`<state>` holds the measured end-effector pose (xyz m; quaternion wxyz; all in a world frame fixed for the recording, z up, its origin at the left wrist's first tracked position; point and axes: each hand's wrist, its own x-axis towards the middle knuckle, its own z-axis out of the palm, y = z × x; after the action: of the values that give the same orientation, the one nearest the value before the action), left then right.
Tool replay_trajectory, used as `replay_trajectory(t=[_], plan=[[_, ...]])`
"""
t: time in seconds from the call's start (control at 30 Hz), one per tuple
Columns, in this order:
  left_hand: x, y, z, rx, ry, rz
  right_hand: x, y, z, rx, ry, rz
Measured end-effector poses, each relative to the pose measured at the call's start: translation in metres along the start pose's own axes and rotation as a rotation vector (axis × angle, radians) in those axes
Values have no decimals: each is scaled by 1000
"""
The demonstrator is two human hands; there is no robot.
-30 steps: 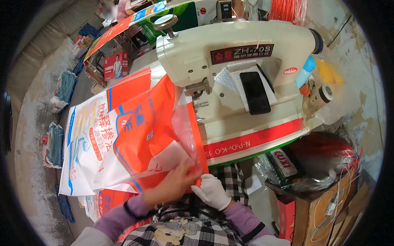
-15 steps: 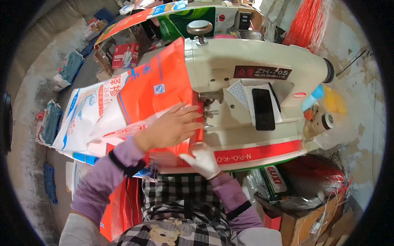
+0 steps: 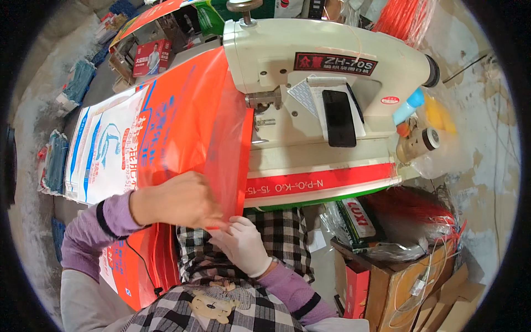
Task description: The person inserts clear liners into plastic bags, feeds the top edges through a sewing machine, and stacks the finished bags, occasionally moving a wooden board.
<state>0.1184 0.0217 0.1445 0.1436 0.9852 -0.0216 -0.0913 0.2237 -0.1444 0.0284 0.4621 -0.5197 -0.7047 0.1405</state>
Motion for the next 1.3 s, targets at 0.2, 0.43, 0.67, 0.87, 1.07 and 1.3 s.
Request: replay_trajectory(t=[0.2, 0.43, 0.67, 0.87, 1.07, 1.3], plan=[[20, -61, 23, -79, 35, 158, -26, 13, -1, 159, -2, 239], [29, -126, -14, 101, -32, 108, 5, 55, 7, 273, 5, 400], [-8, -73, -46, 546, 316, -181, 102, 127, -4, 25, -11, 449], [1, 28, 54, 160, 112, -23, 28, 66, 22, 225, -13, -14], [35, -32, 45, 233, 68, 103, -29, 16, 16, 63, -180, 114], [11, -53, 46, 681, -276, 2, -33, 16, 3, 219, -110, 343]])
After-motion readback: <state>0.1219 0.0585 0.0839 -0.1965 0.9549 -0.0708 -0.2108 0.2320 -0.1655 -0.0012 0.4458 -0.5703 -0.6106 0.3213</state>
